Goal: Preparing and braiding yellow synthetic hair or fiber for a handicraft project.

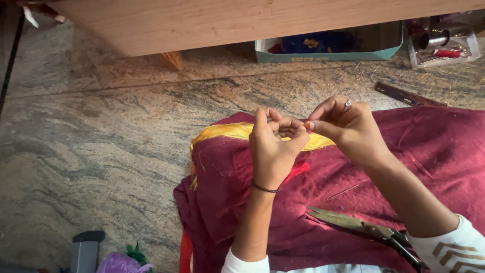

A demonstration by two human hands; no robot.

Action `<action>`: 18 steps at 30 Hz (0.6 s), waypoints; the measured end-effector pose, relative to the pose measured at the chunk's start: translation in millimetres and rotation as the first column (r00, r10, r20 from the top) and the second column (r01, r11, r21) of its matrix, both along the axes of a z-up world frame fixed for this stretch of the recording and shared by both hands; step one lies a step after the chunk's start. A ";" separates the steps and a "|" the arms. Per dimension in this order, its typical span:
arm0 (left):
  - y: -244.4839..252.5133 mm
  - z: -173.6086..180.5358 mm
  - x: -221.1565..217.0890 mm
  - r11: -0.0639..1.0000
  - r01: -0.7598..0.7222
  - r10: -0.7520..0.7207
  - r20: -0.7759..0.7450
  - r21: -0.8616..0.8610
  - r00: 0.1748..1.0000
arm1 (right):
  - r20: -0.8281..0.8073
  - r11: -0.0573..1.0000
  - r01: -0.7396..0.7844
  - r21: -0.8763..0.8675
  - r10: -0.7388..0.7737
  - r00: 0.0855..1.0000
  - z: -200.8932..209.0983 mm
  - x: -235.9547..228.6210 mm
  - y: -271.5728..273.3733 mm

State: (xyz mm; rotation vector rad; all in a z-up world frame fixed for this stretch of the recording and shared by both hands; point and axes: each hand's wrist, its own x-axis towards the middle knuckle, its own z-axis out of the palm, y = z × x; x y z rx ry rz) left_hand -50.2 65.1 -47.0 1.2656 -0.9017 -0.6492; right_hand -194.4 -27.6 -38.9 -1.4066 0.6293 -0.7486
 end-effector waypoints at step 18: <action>9.6 -17.1 -3.6 0.990 0.091 -0.136 -0.551 -0.108 0.823 | 0.292 0.853 -0.185 0.487 0.040 0.956 -27.2 5.7 -3.2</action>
